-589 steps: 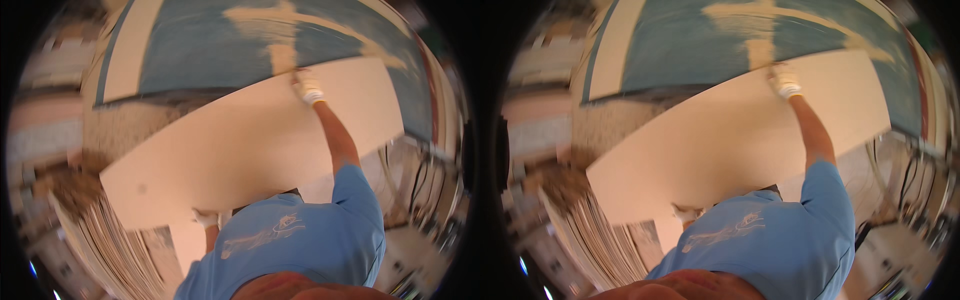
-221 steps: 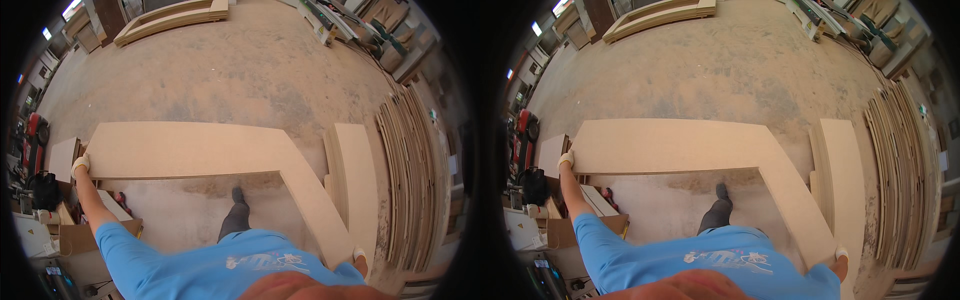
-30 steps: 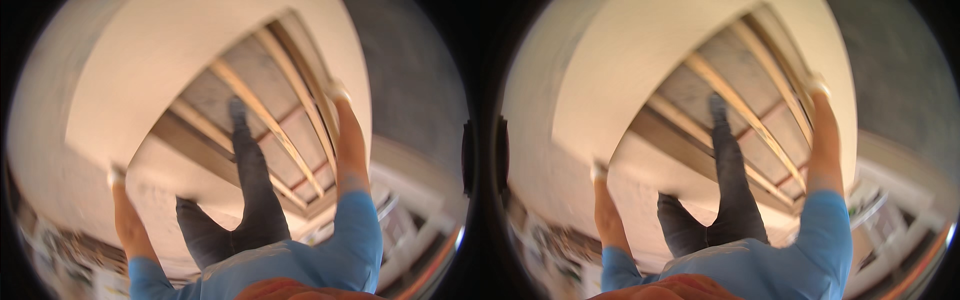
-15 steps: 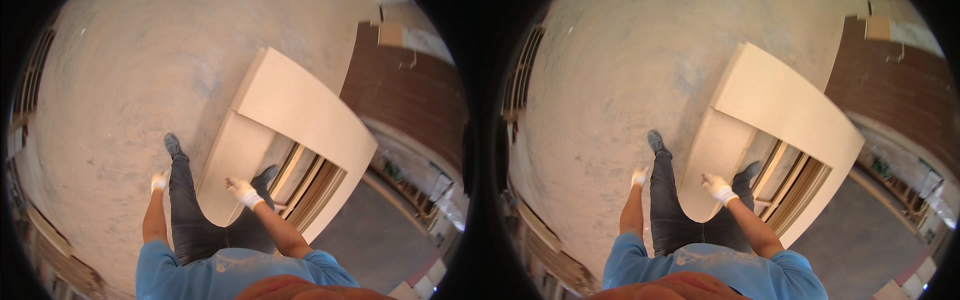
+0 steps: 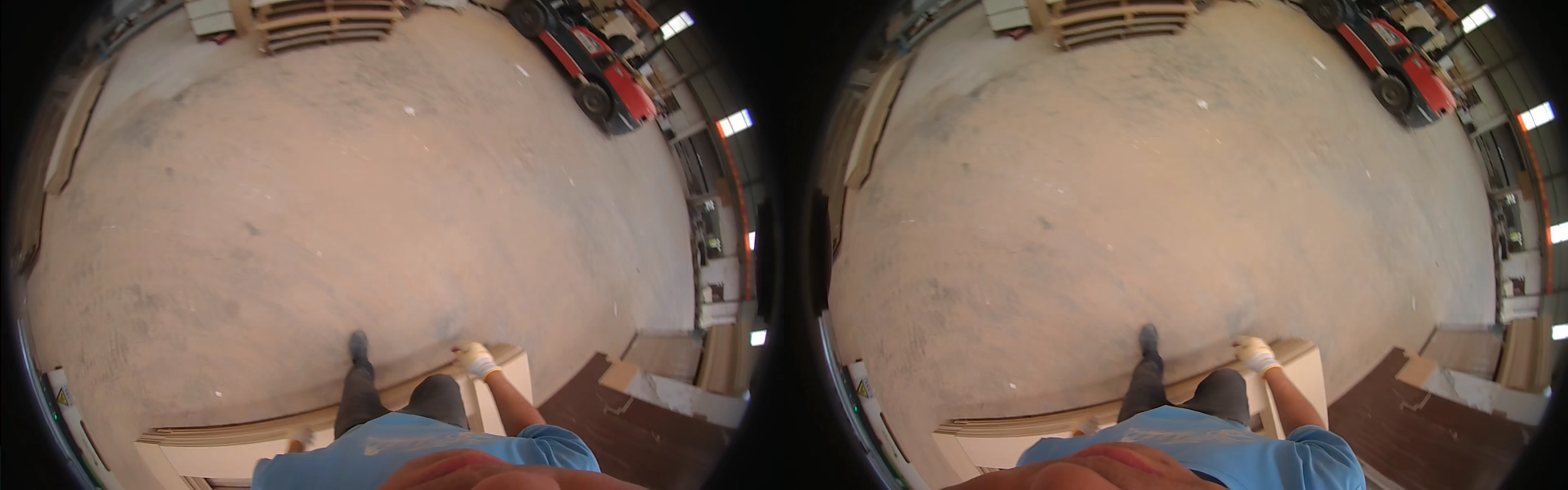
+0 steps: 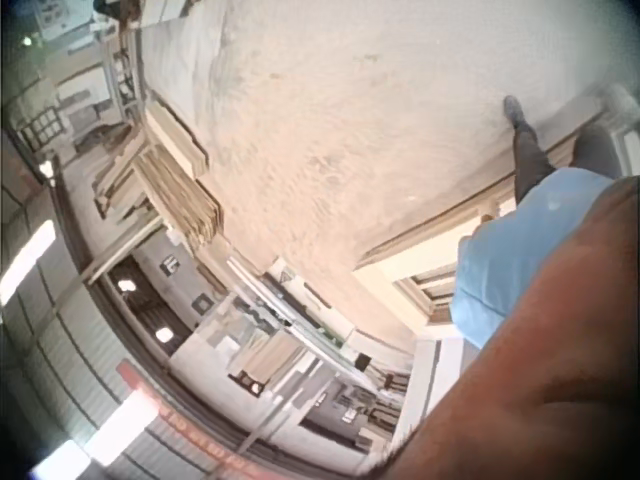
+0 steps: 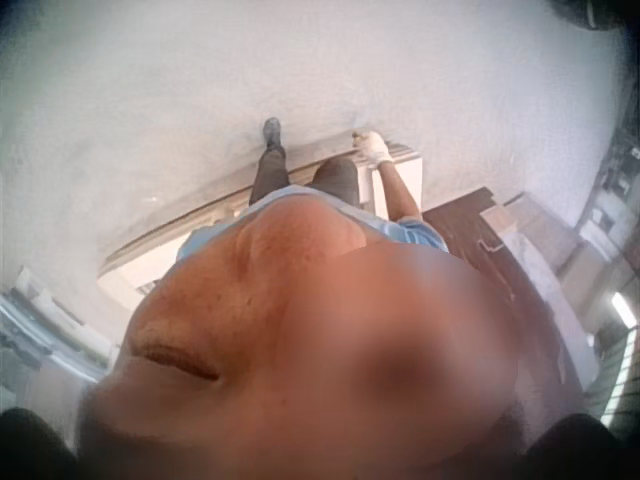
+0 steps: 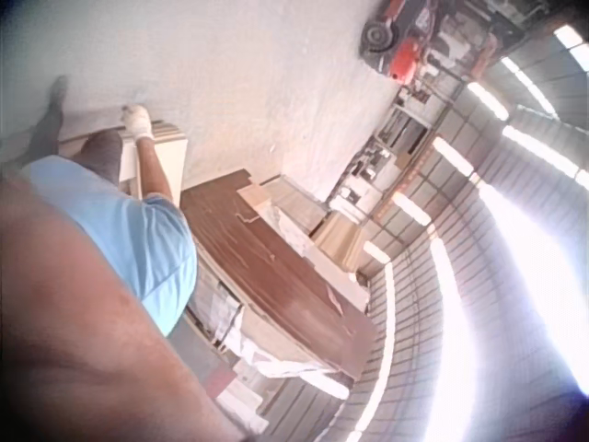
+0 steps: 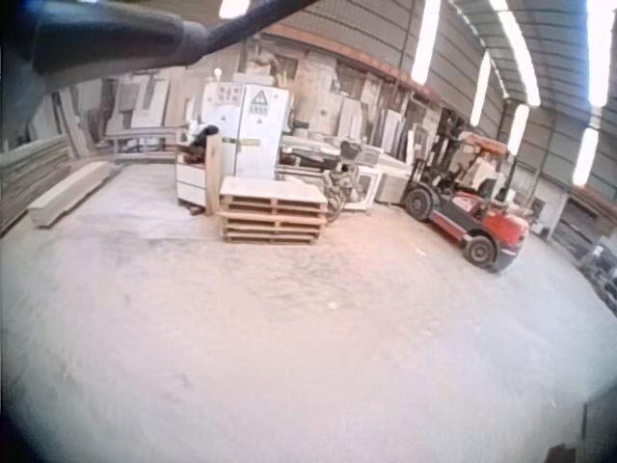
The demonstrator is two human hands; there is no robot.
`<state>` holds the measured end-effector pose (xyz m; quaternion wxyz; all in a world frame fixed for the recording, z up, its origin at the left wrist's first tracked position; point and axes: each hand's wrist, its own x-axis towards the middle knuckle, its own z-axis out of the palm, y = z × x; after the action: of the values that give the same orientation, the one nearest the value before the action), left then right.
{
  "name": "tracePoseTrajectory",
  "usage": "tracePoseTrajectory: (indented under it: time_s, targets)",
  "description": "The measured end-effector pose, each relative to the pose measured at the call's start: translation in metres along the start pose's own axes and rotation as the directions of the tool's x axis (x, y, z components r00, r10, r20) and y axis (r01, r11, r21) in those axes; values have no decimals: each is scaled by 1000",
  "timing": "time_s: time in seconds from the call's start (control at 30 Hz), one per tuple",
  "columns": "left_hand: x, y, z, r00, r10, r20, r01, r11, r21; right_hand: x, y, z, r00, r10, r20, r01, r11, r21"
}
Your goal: The person uses a yellow tool to adjust a large sheet of material on a CNC machine, then removes the sheet and stacks it with others. The person returns to the control console to operate the keyboard and mouse, then repeats the adjustment and removal process.
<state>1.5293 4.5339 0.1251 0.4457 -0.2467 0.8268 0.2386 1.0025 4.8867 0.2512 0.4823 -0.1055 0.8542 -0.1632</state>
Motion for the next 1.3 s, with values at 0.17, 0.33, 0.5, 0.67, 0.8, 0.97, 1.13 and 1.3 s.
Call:
tracePoseTrajectory:
  time_s: [0.17, 0.33, 0.5, 0.67, 0.8, 0.97, 1.13, 1.3]
  targets:
    - [7, 52, -38, 998, -50, 31, 59, 837, -543, 70, 1, -44, 936, -51, 347, 269, 741, -616]
    - [80, -1, -171, 994, -92, -52, 18, 634, -773, 103, -12, -62, 801, 249, 544, 143, 803, -579]
    - [124, -80, -306, 878, -478, 41, -105, -275, -956, 222, -105, -117, 769, 173, 615, 350, 691, -632]
    - [128, -94, -384, 898, -431, -92, 69, 343, -937, 407, -339, -168, 668, 16, 744, 734, 148, -663]
    - [149, -113, -421, 879, -478, -10, 121, 242, -963, 532, -639, -186, 919, 126, 373, 303, 376, -875]
    - [215, -178, -487, 864, -487, 128, 190, 80, -978, 594, -978, -147, 862, -434, 260, 501, 655, -566]
    - [269, -329, -599, 922, -387, 20, 200, 433, -879, 617, -1109, -93, 826, -457, 329, 562, 623, -545]
    - [304, -577, -844, 755, -642, -132, 249, 467, -849, 640, -1091, -115, 703, 52, 710, 702, 113, -703]
